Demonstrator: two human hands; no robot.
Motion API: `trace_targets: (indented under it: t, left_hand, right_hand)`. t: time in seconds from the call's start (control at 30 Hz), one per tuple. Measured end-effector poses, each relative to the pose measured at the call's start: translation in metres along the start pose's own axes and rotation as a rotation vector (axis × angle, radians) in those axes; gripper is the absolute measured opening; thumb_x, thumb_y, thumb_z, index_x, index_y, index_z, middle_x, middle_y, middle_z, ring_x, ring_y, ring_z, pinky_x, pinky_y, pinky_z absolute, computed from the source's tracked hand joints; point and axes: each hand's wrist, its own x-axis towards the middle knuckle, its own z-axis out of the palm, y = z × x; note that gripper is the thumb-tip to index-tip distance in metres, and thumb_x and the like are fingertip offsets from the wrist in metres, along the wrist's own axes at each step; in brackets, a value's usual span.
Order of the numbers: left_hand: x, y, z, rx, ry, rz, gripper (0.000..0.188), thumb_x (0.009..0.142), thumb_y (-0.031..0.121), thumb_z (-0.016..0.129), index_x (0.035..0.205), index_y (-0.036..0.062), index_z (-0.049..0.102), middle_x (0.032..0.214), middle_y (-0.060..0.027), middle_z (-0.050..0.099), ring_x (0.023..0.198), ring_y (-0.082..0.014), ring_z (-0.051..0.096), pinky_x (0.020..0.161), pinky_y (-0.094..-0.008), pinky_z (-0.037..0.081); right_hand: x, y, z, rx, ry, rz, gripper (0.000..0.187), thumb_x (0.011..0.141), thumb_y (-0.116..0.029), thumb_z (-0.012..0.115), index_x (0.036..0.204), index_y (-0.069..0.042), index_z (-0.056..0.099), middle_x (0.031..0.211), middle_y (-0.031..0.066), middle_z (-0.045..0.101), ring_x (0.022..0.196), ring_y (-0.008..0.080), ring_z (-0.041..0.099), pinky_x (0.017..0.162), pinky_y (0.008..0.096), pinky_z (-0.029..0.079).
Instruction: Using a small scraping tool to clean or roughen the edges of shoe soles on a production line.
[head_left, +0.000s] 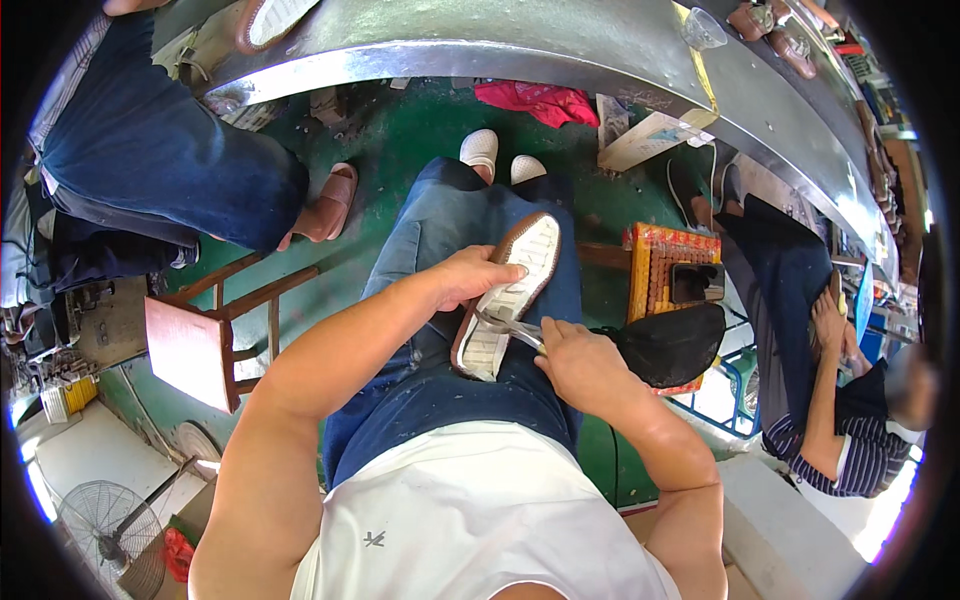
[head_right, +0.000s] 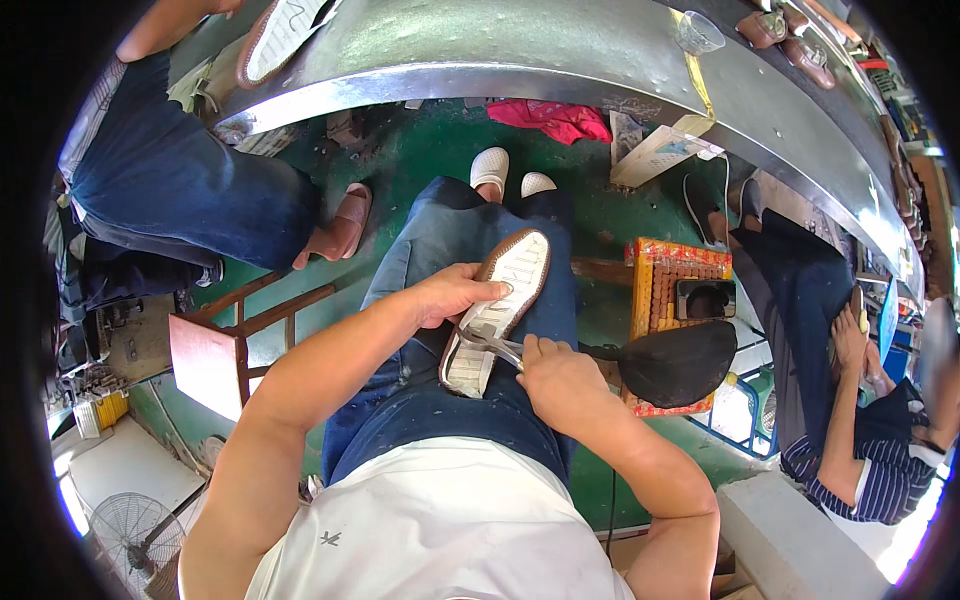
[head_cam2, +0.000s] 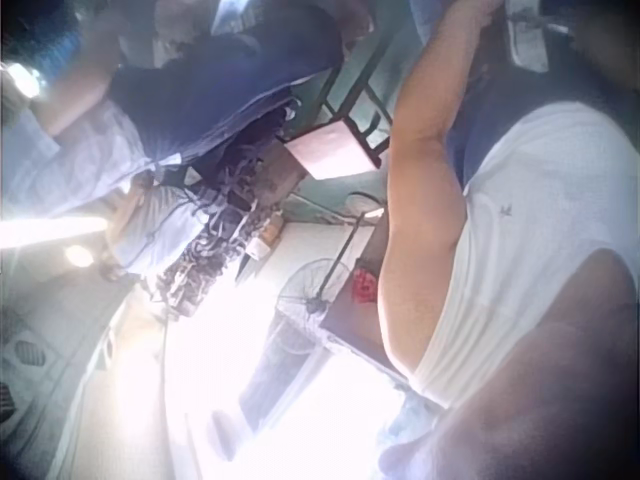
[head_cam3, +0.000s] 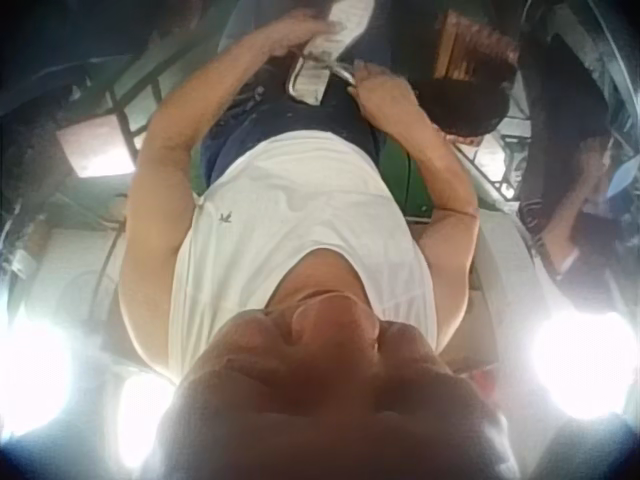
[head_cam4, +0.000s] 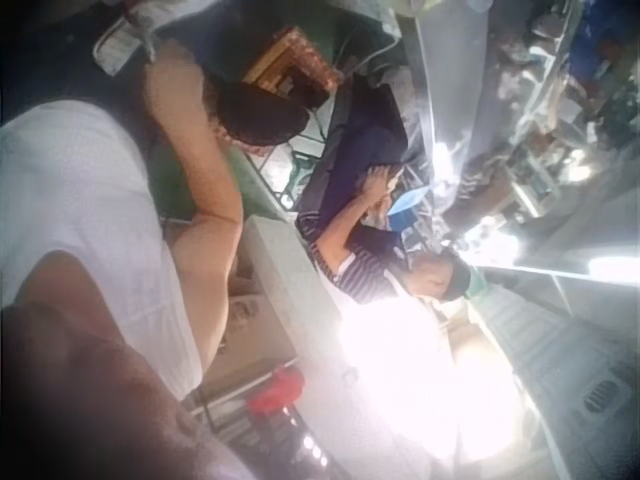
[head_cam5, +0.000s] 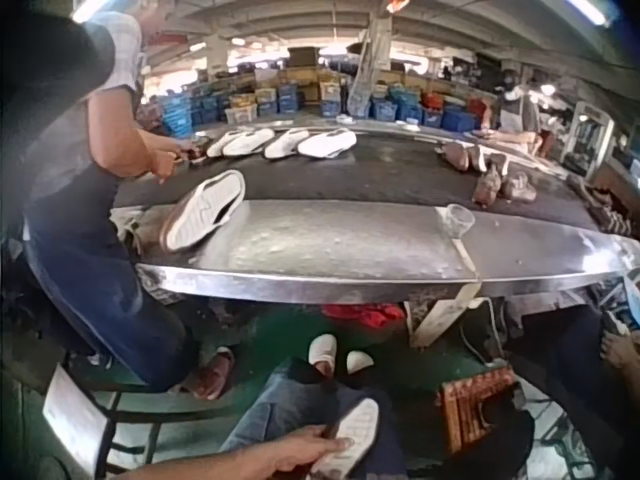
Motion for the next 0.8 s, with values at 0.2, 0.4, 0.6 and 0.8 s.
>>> trace_targets:
  t: [0.2, 0.4, 0.6, 0.8]
  left_hand:
    - [0.008, -0.015, -0.011, -0.017, 0.005, 0.052, 0.056, 0.092, 0.035, 0.075, 0.135, 0.0027, 0.058, 0.119, -0.012, 0.069, 0.104, -0.0224, 0.068, 0.088, -0.0384, 0.056]
    - [-0.006, -0.029, 0.001, 0.105, -0.02, 0.174, 0.069, 0.097, 0.032, 0.071, 0.152, 0.0028, 0.041, 0.139, -0.0146, 0.059, 0.127, -0.0232, 0.056, 0.107, -0.0358, 0.045]
    - [-0.007, -0.065, 0.012, -0.06, 0.022, 0.359, 0.078, 0.099, 0.02, 0.065, 0.163, 0.0141, 0.02, 0.154, -0.0142, 0.045, 0.142, -0.0239, 0.041, 0.118, -0.0345, 0.033]
    - [-0.003, -0.075, 0.032, 0.054, 0.21, 0.479, 0.081, 0.095, 0.02, 0.066, 0.161, 0.0052, 0.021, 0.152, -0.02, 0.045, 0.142, -0.0285, 0.042, 0.118, -0.035, 0.032]
  right_hand:
    - [-0.008, 0.03, 0.057, 0.149, 0.155, -0.022, 0.026, 0.093, -0.023, 0.068, 0.103, -0.001, 0.06, 0.09, 0.0181, 0.067, 0.08, 0.038, 0.069, 0.07, 0.0456, 0.055]
    - [-0.02, 0.031, 0.049, 0.405, -0.113, 0.296, 0.024, 0.096, -0.021, 0.065, 0.1, 0.002, 0.059, 0.09, 0.0274, 0.067, 0.088, 0.047, 0.065, 0.077, 0.0537, 0.051]
    - [-0.046, 0.013, 0.062, 0.323, 0.077, 0.173, 0.02, 0.096, -0.017, 0.062, 0.1, 0.002, 0.056, 0.097, 0.0268, 0.067, 0.085, 0.0453, 0.067, 0.076, 0.0504, 0.054]
    - [-0.058, 0.007, 0.058, 0.125, -0.107, 0.183, 0.02, 0.096, -0.02, 0.063, 0.1, 0.0, 0.059, 0.088, 0.0202, 0.07, 0.085, 0.0332, 0.072, 0.072, 0.0421, 0.056]
